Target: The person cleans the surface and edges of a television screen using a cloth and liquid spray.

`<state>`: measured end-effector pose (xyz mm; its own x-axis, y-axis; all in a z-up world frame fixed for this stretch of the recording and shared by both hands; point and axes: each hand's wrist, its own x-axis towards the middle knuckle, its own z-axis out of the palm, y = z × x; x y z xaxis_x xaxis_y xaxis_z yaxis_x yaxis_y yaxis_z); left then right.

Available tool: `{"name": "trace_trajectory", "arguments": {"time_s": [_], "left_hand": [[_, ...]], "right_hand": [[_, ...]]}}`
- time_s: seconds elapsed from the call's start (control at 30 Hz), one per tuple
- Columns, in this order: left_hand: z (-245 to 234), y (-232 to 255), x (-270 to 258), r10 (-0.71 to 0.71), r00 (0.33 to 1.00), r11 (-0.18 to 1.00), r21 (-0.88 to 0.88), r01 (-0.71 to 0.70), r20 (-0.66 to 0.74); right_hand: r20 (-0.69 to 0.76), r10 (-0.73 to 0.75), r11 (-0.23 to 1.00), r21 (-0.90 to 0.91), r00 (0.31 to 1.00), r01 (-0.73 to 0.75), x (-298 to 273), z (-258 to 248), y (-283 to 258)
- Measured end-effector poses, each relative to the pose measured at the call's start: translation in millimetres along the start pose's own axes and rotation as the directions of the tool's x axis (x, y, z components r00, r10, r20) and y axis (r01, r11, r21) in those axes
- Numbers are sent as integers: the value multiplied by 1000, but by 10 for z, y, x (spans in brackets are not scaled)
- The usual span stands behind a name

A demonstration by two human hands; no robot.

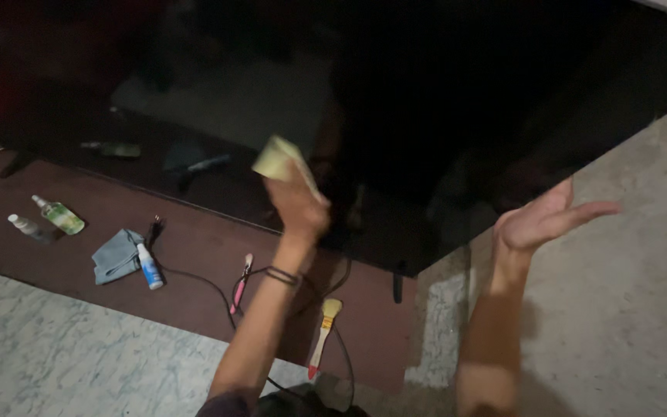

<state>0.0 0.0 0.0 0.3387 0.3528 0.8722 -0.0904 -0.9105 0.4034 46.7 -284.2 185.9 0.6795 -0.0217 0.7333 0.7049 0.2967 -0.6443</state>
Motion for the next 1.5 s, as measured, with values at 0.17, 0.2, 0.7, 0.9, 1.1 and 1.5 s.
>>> {"name": "trace_trajectory", "arguments": {"time_s": [0.17, 0.2, 0.7, 0.9, 1.1, 1.5], "left_hand": [[7, 223, 877, -92, 976, 992, -104, 73, -199], [69, 309, 874, -92, 985, 993, -86, 80, -146], [-181, 209, 1214, -130, 967, 981, -173, 93, -217], [170, 861, 523, 135, 979, 991, -45, -130, 150], [-75, -25, -250, 74, 974, 997, -46, -66, 215], [-152, 191, 820, 42, 999, 999, -8, -42, 11]], "right_hand": [[2, -25, 1000, 2, 1000, 25, 16, -26, 45], [6, -36, 999, -9, 999, 36, 13, -25, 37], [29, -72, 995, -73, 997, 74, 34, -44, 64], [19, -120, 992, -22, 993, 121, 28, -52, 130], [38, -75, 984, -160, 996, 81, -7, 149, -131], [56, -138, 966, -215, 989, 147, 34, 102, -71]]}}
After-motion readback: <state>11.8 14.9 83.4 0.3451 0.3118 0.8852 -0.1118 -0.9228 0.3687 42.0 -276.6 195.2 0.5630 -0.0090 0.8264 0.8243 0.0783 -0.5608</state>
